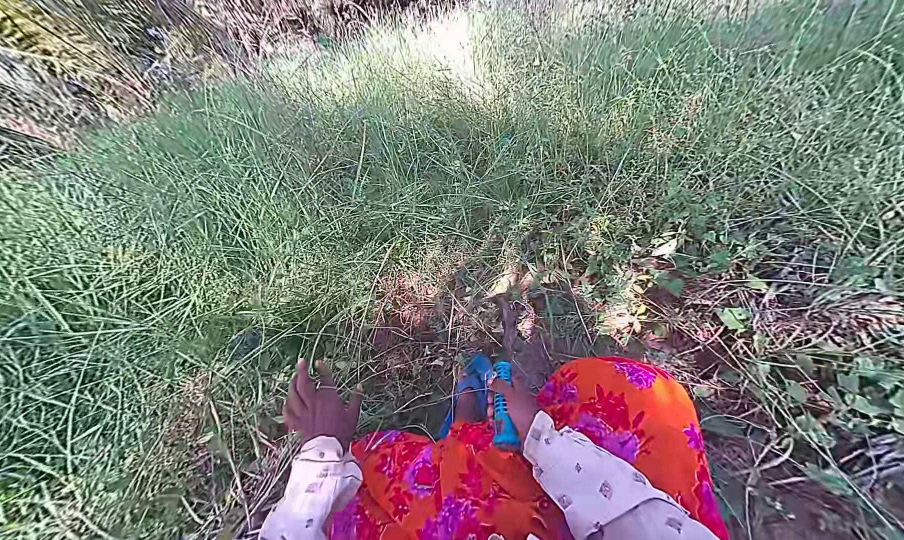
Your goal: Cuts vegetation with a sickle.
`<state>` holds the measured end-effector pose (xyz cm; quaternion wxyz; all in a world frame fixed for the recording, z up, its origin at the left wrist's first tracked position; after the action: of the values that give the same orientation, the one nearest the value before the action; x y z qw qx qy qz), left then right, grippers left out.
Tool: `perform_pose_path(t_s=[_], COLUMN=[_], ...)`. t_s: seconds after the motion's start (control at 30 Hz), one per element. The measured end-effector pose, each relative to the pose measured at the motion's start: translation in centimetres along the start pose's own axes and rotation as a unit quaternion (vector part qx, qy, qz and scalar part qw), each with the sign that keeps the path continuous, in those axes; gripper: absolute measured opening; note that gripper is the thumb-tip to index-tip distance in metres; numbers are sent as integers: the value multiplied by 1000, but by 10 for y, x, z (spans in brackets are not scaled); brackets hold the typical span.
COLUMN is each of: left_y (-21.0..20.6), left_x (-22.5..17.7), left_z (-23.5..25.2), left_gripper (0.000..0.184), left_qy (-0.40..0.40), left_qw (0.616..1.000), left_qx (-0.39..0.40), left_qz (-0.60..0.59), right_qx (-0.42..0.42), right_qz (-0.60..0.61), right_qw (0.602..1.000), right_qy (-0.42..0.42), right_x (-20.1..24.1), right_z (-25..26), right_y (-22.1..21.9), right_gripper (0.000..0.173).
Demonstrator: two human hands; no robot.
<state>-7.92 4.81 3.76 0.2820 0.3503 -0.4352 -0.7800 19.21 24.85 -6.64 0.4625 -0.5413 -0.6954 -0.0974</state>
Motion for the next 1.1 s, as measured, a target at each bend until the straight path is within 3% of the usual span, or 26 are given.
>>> perform_pose_path(t_s=[0.07, 0.13, 0.27, 0.4, 0.5, 0.57, 0.67, 0.73, 0.83, 0.93, 1.03, 1.1], left_y=[-40, -97, -197, -203, -219, -224, -218, -224, -232, -231, -234, -233], left_x=[-59, -91, -92, -73, -38, -31, -43, -48, -51, -49, -41, -41], left_z=[-14, -31, -65, -49, -54, -57, -47, -45, -45, -45, -50, -50], left_gripper=[77, 71, 71, 49, 41, 42, 41, 39, 39, 39, 39, 39], left_qy=[-45, -44, 3, -21, 151, 245, 208, 160, 125, 146, 164, 150], left_qw=[994, 980, 929, 890, 817, 772, 778, 803, 818, 814, 814, 826], left_qx=[60, 141, 356, 290, 326, 343, 336, 353, 385, 390, 408, 409], left_qz=[-73, -131, -103, -352, -451, -475, -489, -452, -410, -405, -380, -358], right_qx=[-12, -31, -103, -166, -245, -286, -287, -262, -199, -114, 60, 133], right_qz=[2, 7, 35, 81, 47, 14, -17, -150, -375, -456, -511, -518], right_qw=[1000, 998, 987, 961, 945, 940, 950, 950, 906, 883, 857, 845], right_qy=[20, 47, 121, 205, 213, 187, 125, 83, 4, -12, -20, 9], right_x=[5, 17, 72, 157, 198, 202, 178, 169, 161, 133, 78, 54], right_z=[-2, -2, 5, 37, 78, 103, 132, 135, 131, 116, 86, 72], right_y=[4, 12, 45, 98, 154, 186, 203, 192, 149, 89, 17, -23], right_gripper=[26, 25, 29, 28, 35, 37, 24, 30, 41, 46, 45, 48])
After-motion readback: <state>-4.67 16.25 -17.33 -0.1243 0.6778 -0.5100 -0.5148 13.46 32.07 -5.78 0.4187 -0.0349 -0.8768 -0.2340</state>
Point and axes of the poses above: each hand's wrist, its own z-axis towards the middle knuckle, its own y-axis out of the back of the hand, x = y × z, the point moved 10 cm from there along z, towards the middle knuckle, and after that the axes turned 3 degrees about -z, right-handed, at the moved point
